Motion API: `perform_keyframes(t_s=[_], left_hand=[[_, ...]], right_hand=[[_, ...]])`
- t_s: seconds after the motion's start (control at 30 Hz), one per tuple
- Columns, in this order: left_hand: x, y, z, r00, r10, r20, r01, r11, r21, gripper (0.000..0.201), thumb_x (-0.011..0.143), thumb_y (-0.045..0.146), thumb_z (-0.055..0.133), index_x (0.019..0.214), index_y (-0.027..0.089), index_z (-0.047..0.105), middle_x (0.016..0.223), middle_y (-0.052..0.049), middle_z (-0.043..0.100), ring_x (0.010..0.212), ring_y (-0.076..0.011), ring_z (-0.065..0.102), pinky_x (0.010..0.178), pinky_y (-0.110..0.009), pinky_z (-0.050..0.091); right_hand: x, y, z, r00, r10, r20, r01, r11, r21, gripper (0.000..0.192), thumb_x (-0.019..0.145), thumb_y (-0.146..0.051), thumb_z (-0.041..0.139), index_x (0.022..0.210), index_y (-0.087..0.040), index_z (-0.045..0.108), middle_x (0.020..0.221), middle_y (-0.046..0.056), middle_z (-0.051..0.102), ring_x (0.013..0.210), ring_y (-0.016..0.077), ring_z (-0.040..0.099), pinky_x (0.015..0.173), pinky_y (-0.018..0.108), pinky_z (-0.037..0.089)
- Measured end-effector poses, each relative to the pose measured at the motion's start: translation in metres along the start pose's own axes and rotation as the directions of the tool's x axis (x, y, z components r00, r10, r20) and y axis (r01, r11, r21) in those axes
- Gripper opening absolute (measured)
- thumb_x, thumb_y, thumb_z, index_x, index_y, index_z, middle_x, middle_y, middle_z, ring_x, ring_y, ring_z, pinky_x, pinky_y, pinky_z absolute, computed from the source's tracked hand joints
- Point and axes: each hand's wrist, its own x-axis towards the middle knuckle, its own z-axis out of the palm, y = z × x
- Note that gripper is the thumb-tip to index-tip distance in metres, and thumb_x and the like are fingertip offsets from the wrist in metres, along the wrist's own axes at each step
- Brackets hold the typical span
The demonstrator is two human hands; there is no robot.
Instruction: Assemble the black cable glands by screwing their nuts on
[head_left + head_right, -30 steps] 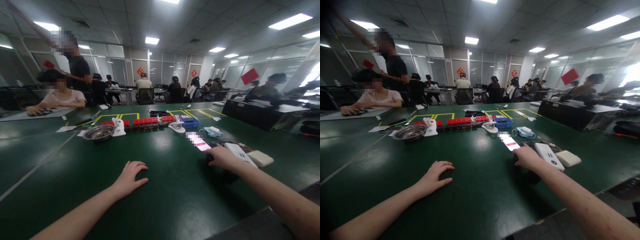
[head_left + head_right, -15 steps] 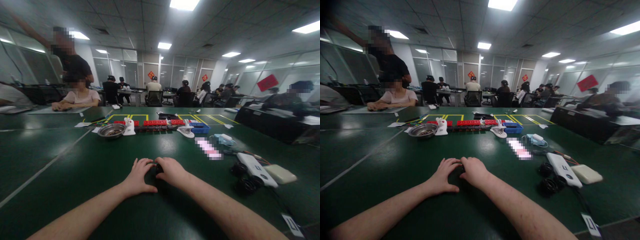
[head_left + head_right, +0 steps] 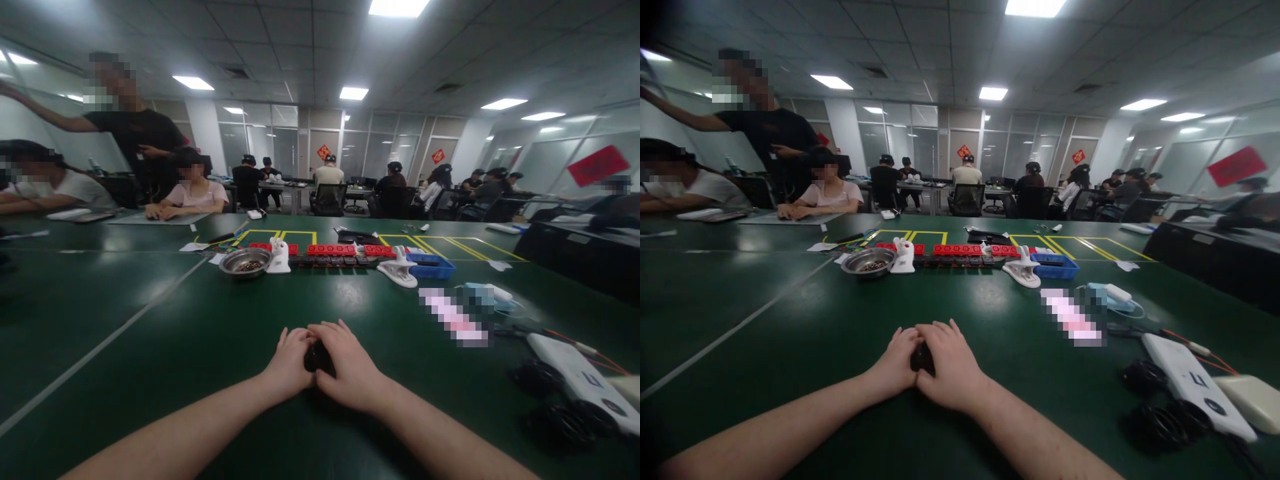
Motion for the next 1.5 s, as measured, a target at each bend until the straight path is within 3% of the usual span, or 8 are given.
perform_keyframes(t_s=[0.2,0.33,0.5,0.67,0.87,1.07,1.2,1.5], left_hand=[[-0.001,0.004,-0.005,1.0,-0.001,0.024,0.001,1.0,0.003,0.045,0.057,0.027,0.061,0.101,0.021,0.053,0.11,-0.006,0.052,0.108,-0.025,0.042,0.1,-0.052,0.012],[-0.001,0.004,-0.003,1.0,-0.01,-0.002,0.01,1.0,-0.007,0.043,0.059,0.029,0.06,0.101,0.02,0.054,0.109,-0.006,0.052,0.108,-0.0255,0.043,0.1,-0.052,0.013],[-0.001,0.002,-0.002,0.999,0.021,0.026,-0.021,1.0,0.009,0.044,0.059,0.03,0.061,0.101,0.02,0.053,0.111,-0.007,0.051,0.109,-0.0255,0.042,0.1,-0.052,0.014],[-0.002,0.003,-0.002,1.0,0.002,-0.006,-0.002,1.0,0.021,0.047,0.058,0.026,0.06,0.104,0.02,0.051,0.111,-0.007,0.051,0.11,-0.0256,0.041,0.1,-0.051,0.014],[-0.003,0.003,-0.003,1.0,0.015,0.014,-0.015,1.0,0.019,0.046,0.058,0.032,0.061,0.102,0.022,0.052,0.111,-0.007,0.051,0.11,-0.0249,0.041,0.1,-0.051,0.013],[-0.003,0.005,-0.004,1.0,0.001,0.007,-0.001,1.0,0.023,0.043,0.06,0.025,0.058,0.103,0.021,0.052,0.111,-0.006,0.052,0.109,-0.0241,0.042,0.101,-0.05,0.014],[-0.003,0.006,-0.006,0.999,0.013,0.034,-0.013,1.0,0.009,0.044,0.059,0.03,0.06,0.102,0.021,0.053,0.111,-0.007,0.051,0.109,-0.0253,0.042,0.1,-0.051,0.013],[-0.003,0.007,-0.006,0.999,0.0,0.035,-0.001,1.0,0.02,0.045,0.059,0.029,0.059,0.103,0.02,0.051,0.112,-0.007,0.051,0.11,-0.0254,0.042,0.1,-0.05,0.015]], right_hand=[[-0.004,0.003,0.009,0.994,0.072,-0.088,-0.074,0.997,-0.02,0.034,0.066,-0.021,0.053,0.098,-0.015,0.049,0.093,0.008,0.056,0.088,0.0223,0.048,0.086,0.041,0.035],[-0.007,0.001,0.014,0.992,-0.018,-0.126,0.02,1.0,0.015,0.052,0.062,-0.017,0.051,0.113,-0.016,0.04,0.11,0.008,0.049,0.104,0.0227,0.041,0.098,0.044,0.02],[-0.007,0.006,0.021,0.97,0.107,-0.219,-0.104,0.994,0.025,0.047,0.063,-0.029,0.06,0.105,-0.015,0.045,0.098,0.01,0.053,0.093,0.0244,0.046,0.085,0.043,0.035],[-0.008,0.012,0.021,0.981,-0.013,-0.194,0.028,0.997,0.078,0.055,0.062,-0.015,0.051,0.115,-0.017,0.036,0.109,0.009,0.05,0.104,0.0223,0.043,0.097,0.045,0.024],[-0.007,0.009,0.024,0.957,0.157,-0.244,-0.151,0.988,0.044,0.051,0.062,-0.03,0.06,0.107,-0.014,0.044,0.098,0.01,0.054,0.094,0.025,0.047,0.085,0.044,0.035],[-0.009,0.005,0.023,0.975,0.067,-0.211,-0.059,0.997,0.047,0.058,0.062,-0.02,0.054,0.117,-0.016,0.035,0.112,0.009,0.049,0.107,0.0239,0.041,0.099,0.048,0.017],[-0.008,0.007,0.024,0.96,0.161,-0.229,-0.148,0.986,0.076,0.055,0.062,-0.028,0.059,0.112,-0.015,0.04,0.102,0.01,0.053,0.097,0.0246,0.047,0.089,0.045,0.032],[-0.008,0.009,0.023,0.967,0.153,-0.204,-0.132,0.985,0.109,0.056,0.062,-0.029,0.061,0.112,-0.015,0.04,0.103,0.01,0.052,0.098,0.0242,0.046,0.089,0.043,0.034]])
